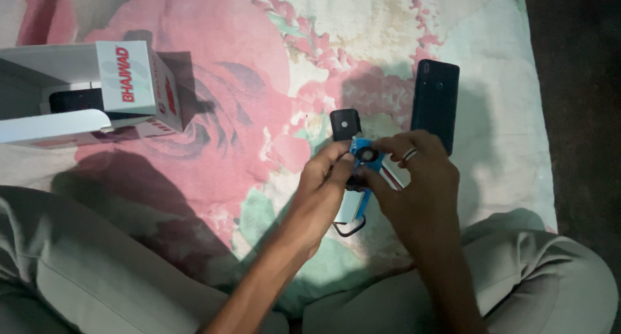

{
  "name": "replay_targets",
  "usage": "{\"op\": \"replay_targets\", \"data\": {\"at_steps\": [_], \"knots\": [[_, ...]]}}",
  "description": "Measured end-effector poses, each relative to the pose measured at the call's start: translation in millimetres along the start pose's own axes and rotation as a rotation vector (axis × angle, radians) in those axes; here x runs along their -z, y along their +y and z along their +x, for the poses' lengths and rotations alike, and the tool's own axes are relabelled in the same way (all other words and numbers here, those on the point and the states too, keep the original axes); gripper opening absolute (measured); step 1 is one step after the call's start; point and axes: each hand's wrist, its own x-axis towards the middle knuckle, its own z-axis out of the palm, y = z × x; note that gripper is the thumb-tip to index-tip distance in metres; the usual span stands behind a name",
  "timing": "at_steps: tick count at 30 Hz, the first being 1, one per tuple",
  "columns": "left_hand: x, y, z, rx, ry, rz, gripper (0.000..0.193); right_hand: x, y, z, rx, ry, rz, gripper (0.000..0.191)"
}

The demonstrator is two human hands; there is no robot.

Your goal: The person disassembles a blue feature phone using a screwdriver, removes the back cover and internal components, and then reassembles the phone by replacing the back cover and securing it.

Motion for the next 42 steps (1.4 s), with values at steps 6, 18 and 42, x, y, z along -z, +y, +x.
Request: {"op": "replay_targets", "data": {"at_steps": [6, 18, 42], "knots": [[0, 10, 2, -0.088, 0.016, 0.070, 0.026, 3, -5, 11, -0.028, -0.028, -0.007, 0.035], [26, 52, -30, -0.087, 0.029, 0.085, 0.023, 6, -62, 14, 0.057, 0.025, -0.010, 0.032], [72, 166, -89, -0.287, -0.021, 0.054, 0.030, 29, -201, 57, -0.087, 0.046, 0.078, 0.009]]}}
